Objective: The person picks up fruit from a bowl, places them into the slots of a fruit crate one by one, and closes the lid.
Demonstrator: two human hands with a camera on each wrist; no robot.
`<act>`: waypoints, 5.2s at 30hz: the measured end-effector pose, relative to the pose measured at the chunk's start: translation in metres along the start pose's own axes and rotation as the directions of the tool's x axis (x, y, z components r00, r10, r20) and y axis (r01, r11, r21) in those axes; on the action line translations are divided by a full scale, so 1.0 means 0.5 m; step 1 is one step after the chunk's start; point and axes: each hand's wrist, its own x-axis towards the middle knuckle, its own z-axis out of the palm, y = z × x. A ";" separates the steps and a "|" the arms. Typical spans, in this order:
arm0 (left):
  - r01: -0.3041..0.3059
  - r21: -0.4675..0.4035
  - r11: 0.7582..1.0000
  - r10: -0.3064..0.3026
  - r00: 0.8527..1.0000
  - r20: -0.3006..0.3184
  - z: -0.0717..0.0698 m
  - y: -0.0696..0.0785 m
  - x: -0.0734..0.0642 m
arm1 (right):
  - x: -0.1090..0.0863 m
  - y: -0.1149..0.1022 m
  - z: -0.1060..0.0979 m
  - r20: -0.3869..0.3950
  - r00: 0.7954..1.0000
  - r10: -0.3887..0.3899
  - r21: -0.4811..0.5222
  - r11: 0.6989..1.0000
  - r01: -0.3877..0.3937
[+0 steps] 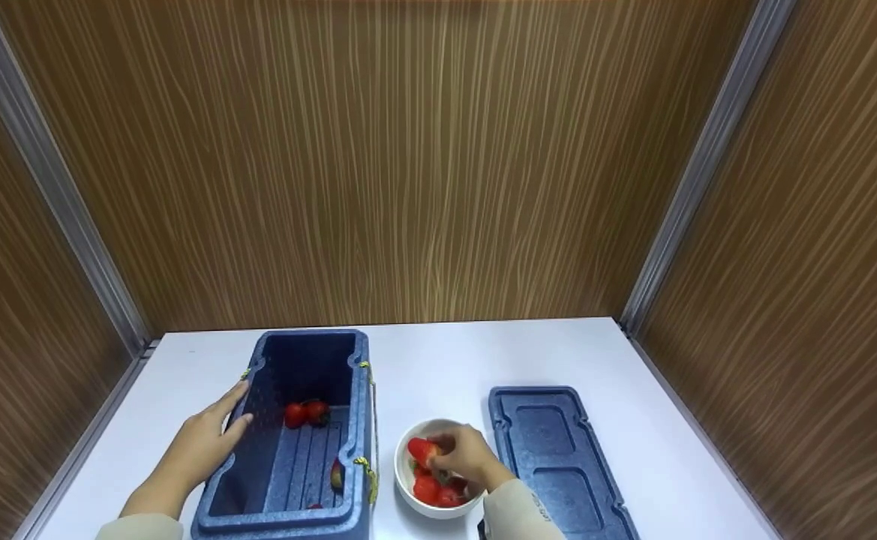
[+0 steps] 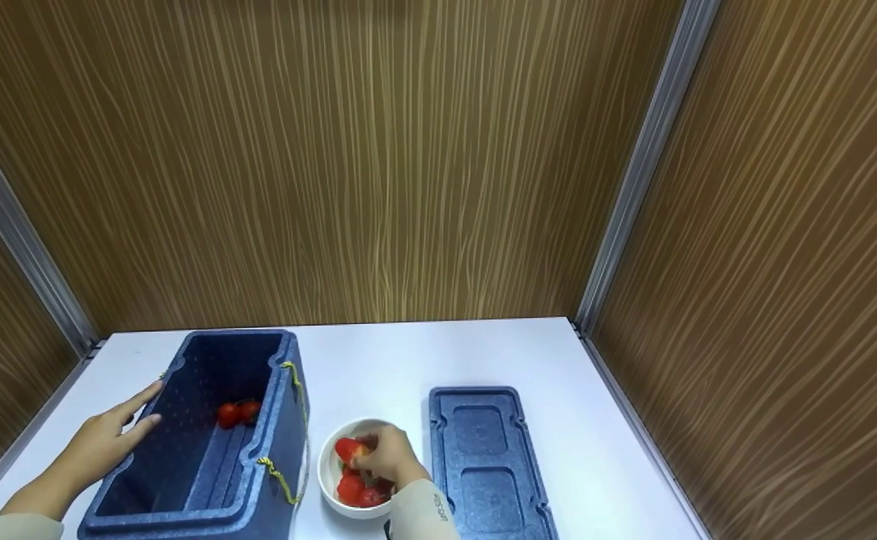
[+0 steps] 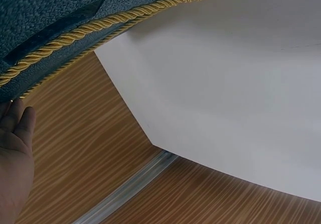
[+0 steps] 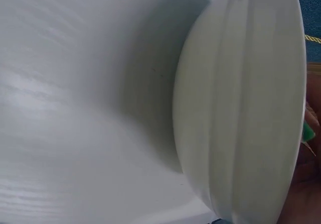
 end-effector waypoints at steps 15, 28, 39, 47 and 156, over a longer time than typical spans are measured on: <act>0.011 -0.001 1.000 -0.011 1.000 0.023 -0.003 0.001 -0.001 | -0.006 -0.078 -0.037 0.001 0.994 -0.111 0.246 0.963 0.107; -0.017 -0.005 1.000 0.017 1.000 -0.002 0.000 0.000 0.000 | 0.012 -0.157 -0.077 -0.030 0.992 -0.119 0.344 0.931 0.122; -0.005 -0.006 1.000 0.005 1.000 0.003 0.001 -0.001 -0.001 | 0.052 -0.215 -0.098 -0.057 0.986 -0.157 0.379 0.910 0.167; -0.021 -0.015 1.000 0.021 1.000 -0.013 0.002 -0.001 0.000 | 0.089 -0.229 -0.093 -0.069 0.977 -0.201 0.403 0.890 0.211; -0.009 -0.010 1.000 0.009 1.000 0.007 -0.007 0.003 -0.003 | 0.085 -0.368 0.012 -0.043 0.948 -0.314 0.583 0.763 0.279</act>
